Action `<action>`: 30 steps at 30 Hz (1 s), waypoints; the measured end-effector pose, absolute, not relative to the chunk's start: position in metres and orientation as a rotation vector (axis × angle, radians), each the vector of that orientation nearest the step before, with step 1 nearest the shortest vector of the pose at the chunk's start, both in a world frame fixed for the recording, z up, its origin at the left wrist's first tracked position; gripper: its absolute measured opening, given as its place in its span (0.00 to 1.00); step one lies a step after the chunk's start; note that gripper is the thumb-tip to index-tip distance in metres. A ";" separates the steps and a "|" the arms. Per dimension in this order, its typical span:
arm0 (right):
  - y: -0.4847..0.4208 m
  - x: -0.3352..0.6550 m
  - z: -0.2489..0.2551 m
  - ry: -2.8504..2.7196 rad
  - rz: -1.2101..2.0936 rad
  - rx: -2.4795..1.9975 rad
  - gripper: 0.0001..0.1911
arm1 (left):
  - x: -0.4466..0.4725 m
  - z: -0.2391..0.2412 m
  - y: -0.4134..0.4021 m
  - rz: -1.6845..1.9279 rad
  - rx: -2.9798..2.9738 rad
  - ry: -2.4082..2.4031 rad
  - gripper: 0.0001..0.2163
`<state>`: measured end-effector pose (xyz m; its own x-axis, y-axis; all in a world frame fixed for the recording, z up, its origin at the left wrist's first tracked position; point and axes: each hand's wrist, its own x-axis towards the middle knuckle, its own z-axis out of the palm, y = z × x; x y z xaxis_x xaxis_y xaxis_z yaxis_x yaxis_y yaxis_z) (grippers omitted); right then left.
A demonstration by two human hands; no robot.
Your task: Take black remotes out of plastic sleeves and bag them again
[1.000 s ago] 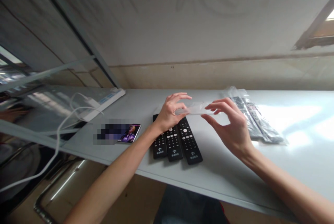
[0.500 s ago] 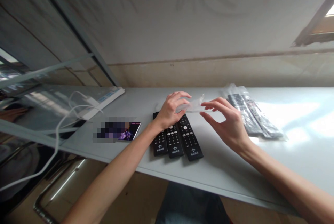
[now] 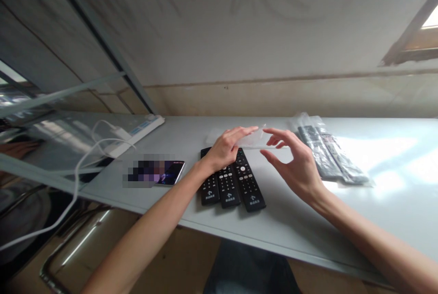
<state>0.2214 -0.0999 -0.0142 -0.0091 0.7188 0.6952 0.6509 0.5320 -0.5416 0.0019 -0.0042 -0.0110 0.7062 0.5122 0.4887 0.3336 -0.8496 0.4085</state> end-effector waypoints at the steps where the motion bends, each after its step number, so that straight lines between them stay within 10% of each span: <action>1: -0.100 0.222 -0.014 -1.705 0.081 -1.160 0.21 | 0.002 -0.010 -0.005 0.868 2.627 0.673 0.39; 17: -0.095 0.224 -0.020 -1.842 0.073 -1.143 0.08 | 0.001 -0.010 -0.003 0.692 2.876 0.709 0.19; 30: -0.095 0.222 -0.023 -1.898 0.042 -1.106 0.12 | 0.004 -0.007 -0.011 0.664 2.848 0.705 0.34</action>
<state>0.2217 -0.0952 -0.0226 -0.1846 0.7052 0.6845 0.6741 0.5977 -0.4340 0.0037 -0.0113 -0.0072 0.7935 0.4715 0.3848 0.4126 -0.8816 0.2293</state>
